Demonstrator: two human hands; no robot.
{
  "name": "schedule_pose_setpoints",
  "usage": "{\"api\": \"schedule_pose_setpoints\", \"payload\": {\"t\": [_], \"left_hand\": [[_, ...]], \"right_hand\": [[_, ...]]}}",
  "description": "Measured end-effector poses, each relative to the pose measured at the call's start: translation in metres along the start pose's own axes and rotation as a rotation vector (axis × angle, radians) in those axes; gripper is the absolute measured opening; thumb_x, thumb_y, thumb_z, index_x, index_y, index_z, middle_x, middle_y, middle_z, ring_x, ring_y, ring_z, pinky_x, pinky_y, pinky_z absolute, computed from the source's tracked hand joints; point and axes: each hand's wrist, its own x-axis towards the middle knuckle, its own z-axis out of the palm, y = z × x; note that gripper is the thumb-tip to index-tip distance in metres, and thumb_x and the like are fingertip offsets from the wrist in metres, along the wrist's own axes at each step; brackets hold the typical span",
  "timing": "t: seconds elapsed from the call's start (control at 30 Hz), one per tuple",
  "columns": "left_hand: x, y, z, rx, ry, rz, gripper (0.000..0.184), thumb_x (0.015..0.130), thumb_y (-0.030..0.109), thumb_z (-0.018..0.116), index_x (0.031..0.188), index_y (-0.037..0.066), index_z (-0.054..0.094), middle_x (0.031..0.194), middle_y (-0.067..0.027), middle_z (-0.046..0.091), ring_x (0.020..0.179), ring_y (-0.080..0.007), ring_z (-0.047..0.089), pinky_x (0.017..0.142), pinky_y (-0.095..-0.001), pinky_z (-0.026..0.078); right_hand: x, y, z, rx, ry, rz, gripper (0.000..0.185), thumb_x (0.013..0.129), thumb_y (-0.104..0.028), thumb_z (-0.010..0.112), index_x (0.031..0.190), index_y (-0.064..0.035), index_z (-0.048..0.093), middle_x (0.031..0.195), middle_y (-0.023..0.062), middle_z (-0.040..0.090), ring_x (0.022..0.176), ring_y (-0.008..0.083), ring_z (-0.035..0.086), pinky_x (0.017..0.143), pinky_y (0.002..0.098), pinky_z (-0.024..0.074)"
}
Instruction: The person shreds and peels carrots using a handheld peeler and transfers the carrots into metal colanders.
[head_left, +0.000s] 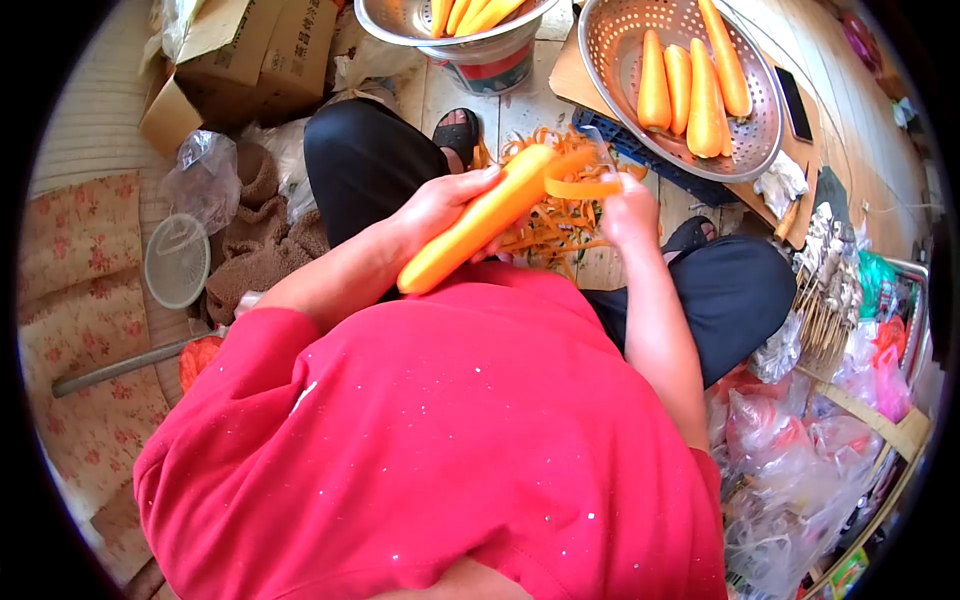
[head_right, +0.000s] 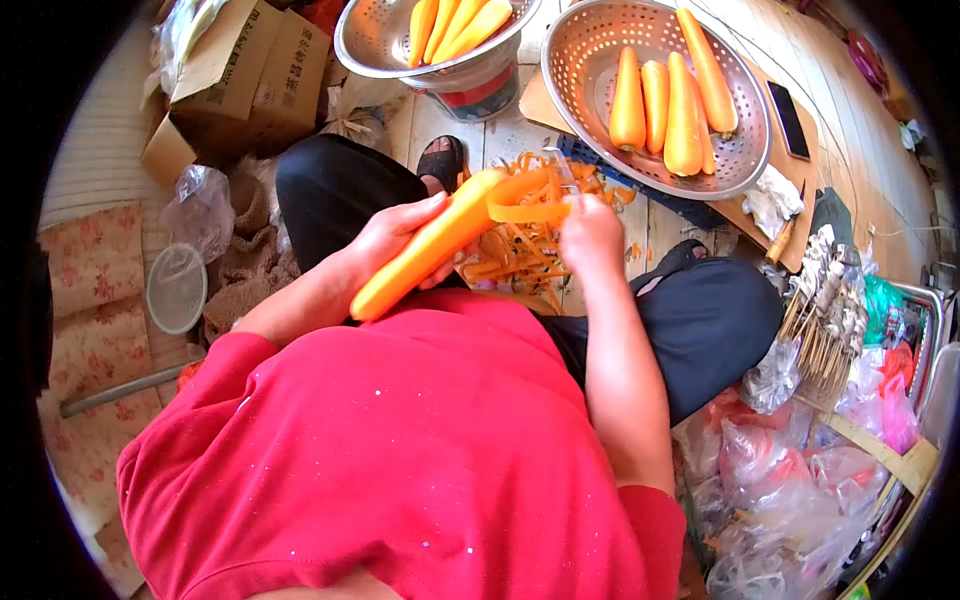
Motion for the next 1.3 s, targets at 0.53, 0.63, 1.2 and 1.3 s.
{"api": "schedule_pose_setpoints", "payload": {"t": [0.53, 0.63, 1.2, 1.3], "left_hand": [[0.076, 0.029, -0.012, -0.256, 0.211, 0.177, 0.051, 0.097, 0.049, 0.038, 0.105, 0.002, 0.055, 0.085, -0.0124, 0.063, 0.062, -0.0223, 0.061, 0.048, -0.0335, 0.053], [0.068, 0.023, 0.003, -0.242, 0.278, 0.199, 0.049, 0.097, 0.049, 0.038, 0.106, 0.004, 0.056, 0.085, -0.0128, 0.063, 0.062, -0.0213, 0.061, 0.046, -0.0309, 0.052], [0.068, 0.029, 0.005, -0.088, 0.311, 0.244, 0.053, 0.098, 0.048, 0.036, 0.116, 0.002, 0.053, 0.093, -0.0149, 0.065, 0.06, -0.0217, 0.062, 0.05, -0.0311, 0.053], [0.069, 0.033, 0.006, -0.161, 0.31, 0.127, 0.051, 0.097, 0.048, 0.039, 0.111, 0.002, 0.054, 0.086, -0.0113, 0.064, 0.056, -0.0201, 0.06, 0.048, -0.0301, 0.052]], "right_hand": [[-0.069, -0.075, 0.01, 0.173, -0.1, -0.521, 0.012, 0.087, -0.016, 0.058, 0.083, -0.0055, 0.054, 0.074, 0.0183, 0.058, 0.07, 0.039, 0.06, 0.06, 0.0444, 0.0469], [-0.063, -0.067, 0.013, 0.099, -0.047, -0.542, 0.014, 0.088, -0.016, 0.057, 0.082, -0.0044, 0.054, 0.076, 0.0186, 0.06, 0.071, 0.0404, 0.06, 0.059, 0.0456, 0.0467], [-0.064, -0.067, 0.005, 0.202, -0.064, -0.397, 0.016, 0.09, -0.018, 0.057, 0.081, -0.0047, 0.053, 0.071, 0.0186, 0.059, 0.069, 0.0393, 0.061, 0.059, 0.0451, 0.0469], [-0.066, -0.064, 0.011, 0.149, -0.092, -0.472, 0.015, 0.09, -0.019, 0.056, 0.085, -0.0055, 0.052, 0.073, 0.02, 0.06, 0.069, 0.0418, 0.059, 0.059, 0.047, 0.0459]]}}
